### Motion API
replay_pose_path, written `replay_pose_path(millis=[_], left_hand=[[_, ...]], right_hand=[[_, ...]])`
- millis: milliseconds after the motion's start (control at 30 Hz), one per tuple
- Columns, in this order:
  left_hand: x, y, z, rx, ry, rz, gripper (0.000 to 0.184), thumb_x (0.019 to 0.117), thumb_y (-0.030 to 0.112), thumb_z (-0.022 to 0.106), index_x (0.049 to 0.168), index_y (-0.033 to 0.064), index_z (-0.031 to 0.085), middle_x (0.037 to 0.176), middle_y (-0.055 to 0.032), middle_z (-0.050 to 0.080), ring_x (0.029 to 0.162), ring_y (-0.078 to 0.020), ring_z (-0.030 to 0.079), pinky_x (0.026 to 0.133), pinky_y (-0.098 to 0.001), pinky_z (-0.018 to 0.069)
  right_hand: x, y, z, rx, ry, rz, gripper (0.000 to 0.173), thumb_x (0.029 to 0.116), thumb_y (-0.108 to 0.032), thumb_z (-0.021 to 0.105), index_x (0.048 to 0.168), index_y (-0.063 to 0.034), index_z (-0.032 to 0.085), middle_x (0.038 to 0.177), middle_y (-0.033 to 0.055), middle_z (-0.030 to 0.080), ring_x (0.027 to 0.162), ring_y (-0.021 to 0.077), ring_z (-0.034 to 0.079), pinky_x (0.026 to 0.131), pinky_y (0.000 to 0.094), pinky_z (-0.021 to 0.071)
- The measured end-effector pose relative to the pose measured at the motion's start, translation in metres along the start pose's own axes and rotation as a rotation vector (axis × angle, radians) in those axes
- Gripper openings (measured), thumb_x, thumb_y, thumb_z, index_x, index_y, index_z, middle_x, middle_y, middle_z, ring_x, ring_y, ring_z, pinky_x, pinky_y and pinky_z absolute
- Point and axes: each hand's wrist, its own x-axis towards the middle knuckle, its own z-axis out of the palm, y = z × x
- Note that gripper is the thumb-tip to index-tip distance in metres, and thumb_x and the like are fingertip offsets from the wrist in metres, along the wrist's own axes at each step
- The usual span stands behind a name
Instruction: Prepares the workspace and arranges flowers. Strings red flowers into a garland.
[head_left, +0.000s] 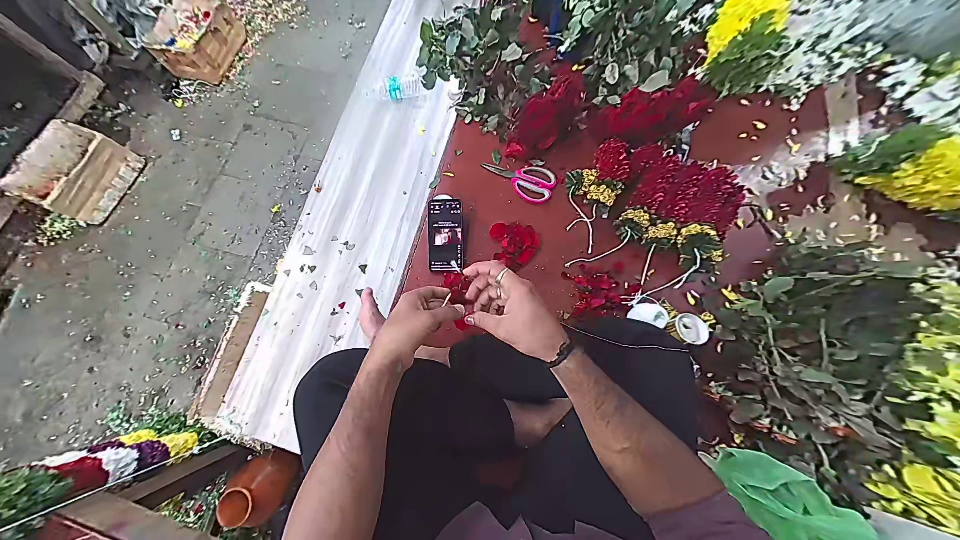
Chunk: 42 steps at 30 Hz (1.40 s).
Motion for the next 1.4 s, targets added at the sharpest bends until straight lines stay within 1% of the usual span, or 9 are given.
replay_pose_path(millis=[167,300,400,567,667,933,1067,1267,1400], left_hand=[[0.003,0.001,0.002,0.003,-0.018,-0.017,0.041,0.0827,0.004,0.080,0.121,-0.0018,0.065,0.091,-0.0095,0.075,0.081,-0.0136,0.069,0.078,-0.0308,0.0555],[0.005,0.000,0.000,-0.042,0.053,0.002,0.044,0.0806,0.000,0.080,0.122,-0.0030,0.064,0.092,-0.0106,0.075,0.083,-0.0156,0.070,0.081,-0.0326,0.0572],[0.005,0.001,0.000,-0.094,0.097,0.012,0.047,0.0796,-0.001,0.080,0.123,-0.0048,0.063,0.092,-0.0112,0.075,0.083,-0.0158,0.069,0.079,-0.0318,0.0564],[0.003,0.000,0.005,-0.102,0.140,0.049,0.049,0.0782,-0.004,0.082,0.123,-0.0057,0.061,0.090,-0.0129,0.075,0.083,-0.0185,0.072,0.081,-0.0347,0.0599],[0.003,0.001,0.006,-0.098,0.172,0.071,0.055,0.0750,-0.006,0.083,0.124,-0.0047,0.060,0.087,-0.0119,0.074,0.081,-0.0192,0.072,0.079,-0.0363,0.0611],[0.004,0.003,0.005,-0.077,0.201,0.061,0.063,0.0686,-0.009,0.085,0.125,-0.0016,0.058,0.084,-0.0123,0.073,0.074,-0.0202,0.071,0.072,-0.0370,0.0612],[0.001,0.006,0.003,-0.043,0.173,0.082,0.056,0.0718,-0.008,0.085,0.121,-0.0012,0.060,0.086,-0.0123,0.075,0.076,-0.0202,0.072,0.072,-0.0366,0.0615],[0.002,0.005,0.007,-0.025,0.164,0.104,0.032,0.0895,-0.003,0.072,0.121,-0.0039,0.065,0.089,-0.0090,0.076,0.073,-0.0120,0.066,0.069,-0.0270,0.0533],[0.002,0.002,0.009,0.047,0.160,0.102,0.022,0.0913,0.002,0.072,0.113,-0.0016,0.074,0.086,-0.0073,0.075,0.071,-0.0110,0.065,0.068,-0.0267,0.0528]], right_hand=[[0.005,0.003,-0.004,0.006,-0.024,-0.068,0.075,0.0749,0.004,0.080,0.143,-0.0173,0.055,0.111,0.0027,0.069,0.075,0.0154,0.068,0.063,0.0343,0.0623],[0.004,0.011,-0.016,0.178,-0.130,-0.050,0.075,0.0743,0.000,0.083,0.142,-0.0150,0.054,0.119,0.0053,0.069,0.091,0.0221,0.072,0.073,0.0384,0.0651],[0.001,0.016,-0.010,0.144,-0.158,-0.039,0.067,0.0755,-0.009,0.084,0.137,-0.0152,0.059,0.112,0.0033,0.071,0.090,0.0185,0.071,0.072,0.0361,0.0632],[-0.003,0.022,0.020,0.208,0.094,-0.025,0.038,0.0812,-0.001,0.080,0.117,-0.0087,0.071,0.099,0.0046,0.075,0.084,0.0176,0.073,0.073,0.0372,0.0650],[-0.003,0.023,0.023,0.301,0.150,0.001,0.041,0.0796,0.001,0.081,0.118,-0.0048,0.070,0.097,0.0080,0.075,0.084,0.0202,0.073,0.075,0.0386,0.0649],[-0.004,0.018,0.024,0.526,0.117,0.121,0.047,0.0776,0.006,0.079,0.122,0.0003,0.065,0.095,0.0155,0.072,0.075,0.0229,0.069,0.065,0.0369,0.0608],[-0.003,0.020,0.026,0.538,0.192,0.130,0.043,0.0777,0.007,0.080,0.118,0.0012,0.067,0.091,0.0152,0.072,0.069,0.0208,0.068,0.060,0.0339,0.0594],[-0.004,0.020,0.025,0.603,0.334,0.158,0.042,0.0778,0.010,0.077,0.116,0.0002,0.064,0.089,0.0169,0.071,0.069,0.0242,0.068,0.058,0.0356,0.0590],[-0.003,0.018,0.030,0.687,0.405,0.197,0.039,0.0798,0.008,0.078,0.116,-0.0001,0.064,0.086,0.0173,0.070,0.061,0.0217,0.064,0.051,0.0320,0.0550]])
